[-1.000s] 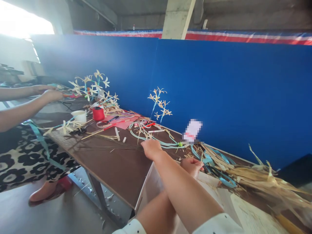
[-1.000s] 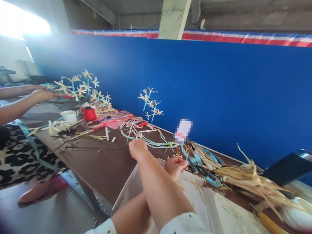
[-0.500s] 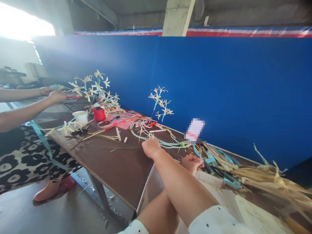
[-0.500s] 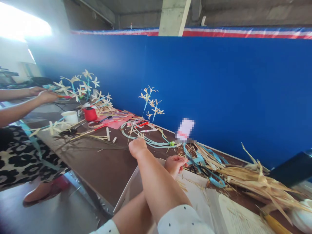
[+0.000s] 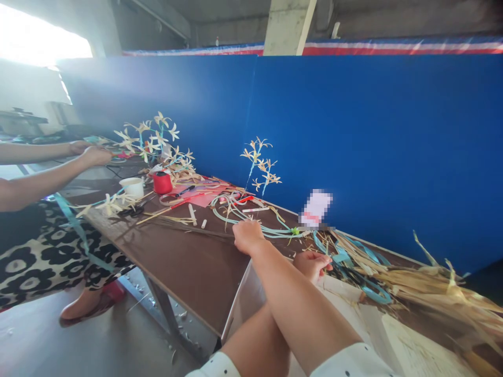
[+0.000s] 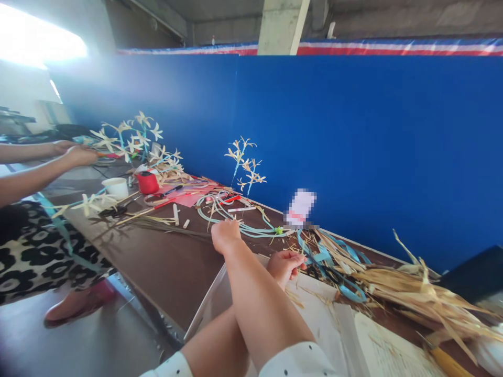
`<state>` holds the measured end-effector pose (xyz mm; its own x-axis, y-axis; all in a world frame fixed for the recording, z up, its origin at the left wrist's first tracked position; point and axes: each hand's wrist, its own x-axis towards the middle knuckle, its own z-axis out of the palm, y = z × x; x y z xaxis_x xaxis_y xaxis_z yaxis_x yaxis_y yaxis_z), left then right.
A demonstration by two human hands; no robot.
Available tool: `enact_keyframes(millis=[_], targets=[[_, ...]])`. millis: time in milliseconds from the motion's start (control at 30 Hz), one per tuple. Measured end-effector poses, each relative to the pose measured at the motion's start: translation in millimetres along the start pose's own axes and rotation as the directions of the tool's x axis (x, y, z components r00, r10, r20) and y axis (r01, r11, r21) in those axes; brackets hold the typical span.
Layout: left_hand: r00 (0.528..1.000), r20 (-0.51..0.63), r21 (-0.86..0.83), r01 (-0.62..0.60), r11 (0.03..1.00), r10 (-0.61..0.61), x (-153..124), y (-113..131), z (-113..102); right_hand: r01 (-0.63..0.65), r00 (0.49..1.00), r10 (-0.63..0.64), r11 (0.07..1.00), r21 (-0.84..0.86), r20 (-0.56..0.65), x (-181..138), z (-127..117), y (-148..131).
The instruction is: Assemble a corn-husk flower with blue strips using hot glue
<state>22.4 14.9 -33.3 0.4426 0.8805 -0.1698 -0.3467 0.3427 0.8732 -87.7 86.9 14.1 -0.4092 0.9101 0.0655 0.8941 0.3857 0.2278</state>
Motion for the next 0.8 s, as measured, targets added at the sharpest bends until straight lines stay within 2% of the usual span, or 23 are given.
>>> enact_keyframes(millis=[167,433,800], targets=[[1.0,0.024,0.007,-0.002,1.0,0.002,-3,0,1,0.001,0.997,-0.002,1.0,-0.011,-0.081,-7,-6,2],[0.998,0.06,-0.027,0.008,1.0,-0.006,-4,-2,1,0.005,1.0,-0.005,1.0,0.0,-0.028,-4,3,-3],[0.997,0.059,-0.065,0.056,0.996,-0.052,-2,-1,0,0.009,0.994,-0.011,1.0,-0.022,-0.108,-3,2,-8]])
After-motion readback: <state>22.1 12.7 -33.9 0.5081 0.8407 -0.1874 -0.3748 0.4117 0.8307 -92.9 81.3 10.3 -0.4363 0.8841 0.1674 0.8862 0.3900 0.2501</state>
